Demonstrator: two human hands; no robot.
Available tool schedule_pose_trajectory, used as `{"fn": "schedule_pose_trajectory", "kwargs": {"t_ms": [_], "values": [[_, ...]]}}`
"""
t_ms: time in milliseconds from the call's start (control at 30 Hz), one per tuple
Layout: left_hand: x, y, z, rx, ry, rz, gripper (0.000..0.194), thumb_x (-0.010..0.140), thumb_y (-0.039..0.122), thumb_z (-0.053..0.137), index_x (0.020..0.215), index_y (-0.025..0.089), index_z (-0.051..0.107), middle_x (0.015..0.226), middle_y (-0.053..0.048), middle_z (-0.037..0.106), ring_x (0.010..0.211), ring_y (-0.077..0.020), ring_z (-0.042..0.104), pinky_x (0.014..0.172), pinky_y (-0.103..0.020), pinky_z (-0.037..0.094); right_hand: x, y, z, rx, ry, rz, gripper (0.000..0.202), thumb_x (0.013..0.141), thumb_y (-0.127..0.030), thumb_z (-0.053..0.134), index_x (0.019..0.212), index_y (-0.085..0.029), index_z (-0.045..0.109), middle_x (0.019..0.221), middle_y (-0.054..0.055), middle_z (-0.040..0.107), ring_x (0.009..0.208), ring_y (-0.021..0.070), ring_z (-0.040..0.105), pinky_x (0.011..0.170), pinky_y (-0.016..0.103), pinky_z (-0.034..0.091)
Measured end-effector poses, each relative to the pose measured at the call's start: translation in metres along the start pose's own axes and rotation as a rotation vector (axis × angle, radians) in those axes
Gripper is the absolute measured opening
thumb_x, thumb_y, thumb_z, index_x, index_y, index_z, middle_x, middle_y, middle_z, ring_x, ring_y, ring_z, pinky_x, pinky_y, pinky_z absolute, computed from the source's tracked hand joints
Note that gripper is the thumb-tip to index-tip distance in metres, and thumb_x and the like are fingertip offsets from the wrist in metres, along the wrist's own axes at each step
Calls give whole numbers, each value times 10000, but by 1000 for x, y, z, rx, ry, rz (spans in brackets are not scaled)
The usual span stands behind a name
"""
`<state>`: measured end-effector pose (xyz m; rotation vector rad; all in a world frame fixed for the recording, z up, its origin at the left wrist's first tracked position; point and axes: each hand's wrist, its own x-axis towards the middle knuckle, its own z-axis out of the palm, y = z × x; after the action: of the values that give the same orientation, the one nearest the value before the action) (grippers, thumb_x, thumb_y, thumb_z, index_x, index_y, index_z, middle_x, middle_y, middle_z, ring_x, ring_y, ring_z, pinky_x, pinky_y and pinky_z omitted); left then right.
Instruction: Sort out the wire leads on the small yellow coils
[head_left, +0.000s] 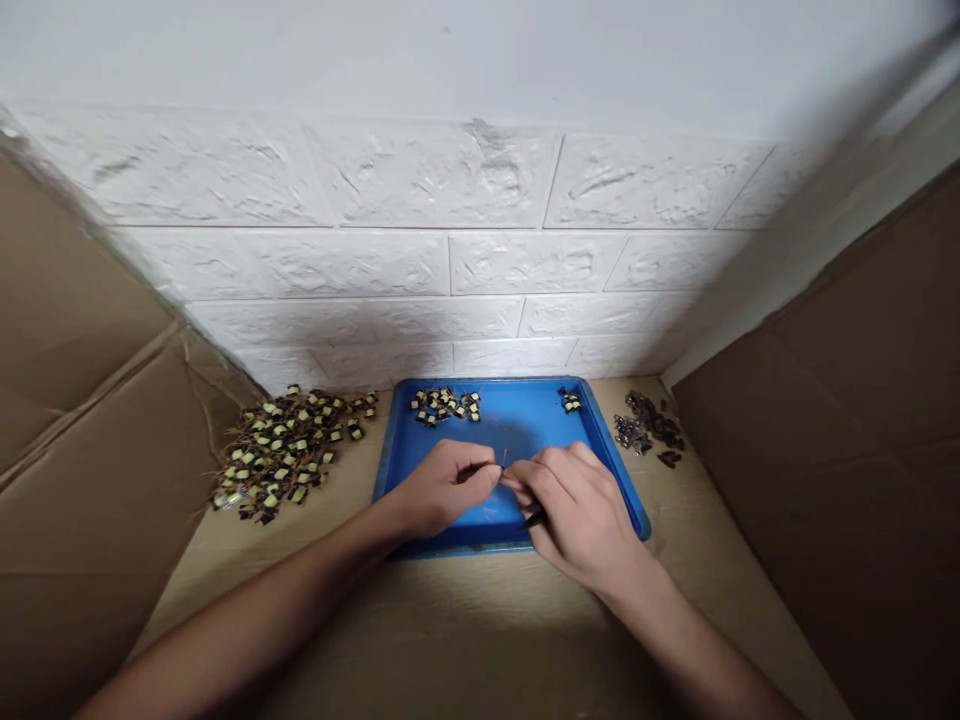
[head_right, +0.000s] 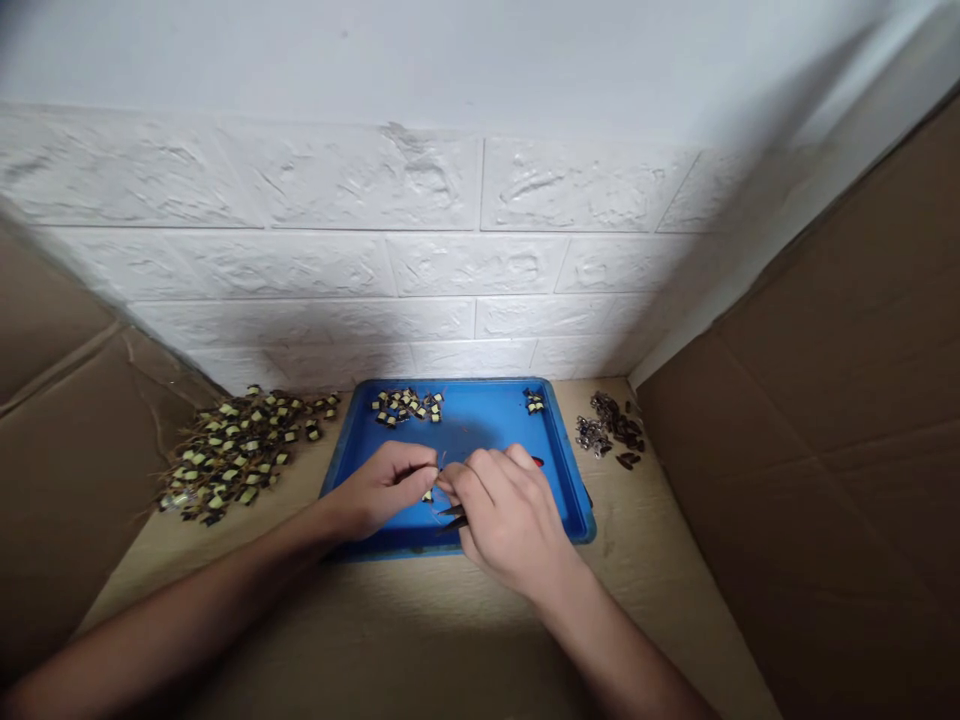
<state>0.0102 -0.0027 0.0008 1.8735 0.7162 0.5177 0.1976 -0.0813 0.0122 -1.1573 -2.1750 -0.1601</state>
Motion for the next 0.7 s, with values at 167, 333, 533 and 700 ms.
{"fn": "schedule_pose_trajectory", "kwargs": {"t_ms": [167, 333, 533, 700], "values": [[0, 0, 1, -4, 62, 2, 411, 947, 366, 454, 597, 171, 362, 608, 47, 312, 588, -90, 304, 551, -235, 240, -3, -5, 4, 107, -9, 4, 250, 888, -53, 471, 1027, -143, 659, 769, 56, 626, 683, 195, 534, 669, 352, 364], [-2, 2, 0, -120, 59, 49, 394, 985, 398, 428, 686, 153, 502, 609, 34, 424, 601, -104, 394, 579, -231, 312, -1, -7, -2, 545, 75, 454, 133, 955, -230, 582, 1042, -212, 681, 777, 25, 577, 689, 169, 520, 626, 303, 390], [-5, 6, -1, -188, -10, 87, 410, 1001, 420, 426, 736, 138, 562, 634, 20, 472, 595, -104, 421, 590, -230, 342, 9, 4, -2, 984, -87, 844, 229, 875, -422, 701, 865, -194, 691, 665, -27, 474, 614, 134, 412, 583, 281, 337], [-5, 2, -2, -171, -45, 104, 416, 999, 435, 445, 735, 138, 565, 647, 13, 482, 604, -106, 429, 589, -227, 346, 8, 5, 4, 1187, -113, 929, 298, 806, -459, 766, 798, -168, 703, 607, -37, 489, 567, 112, 375, 541, 272, 276]]}}
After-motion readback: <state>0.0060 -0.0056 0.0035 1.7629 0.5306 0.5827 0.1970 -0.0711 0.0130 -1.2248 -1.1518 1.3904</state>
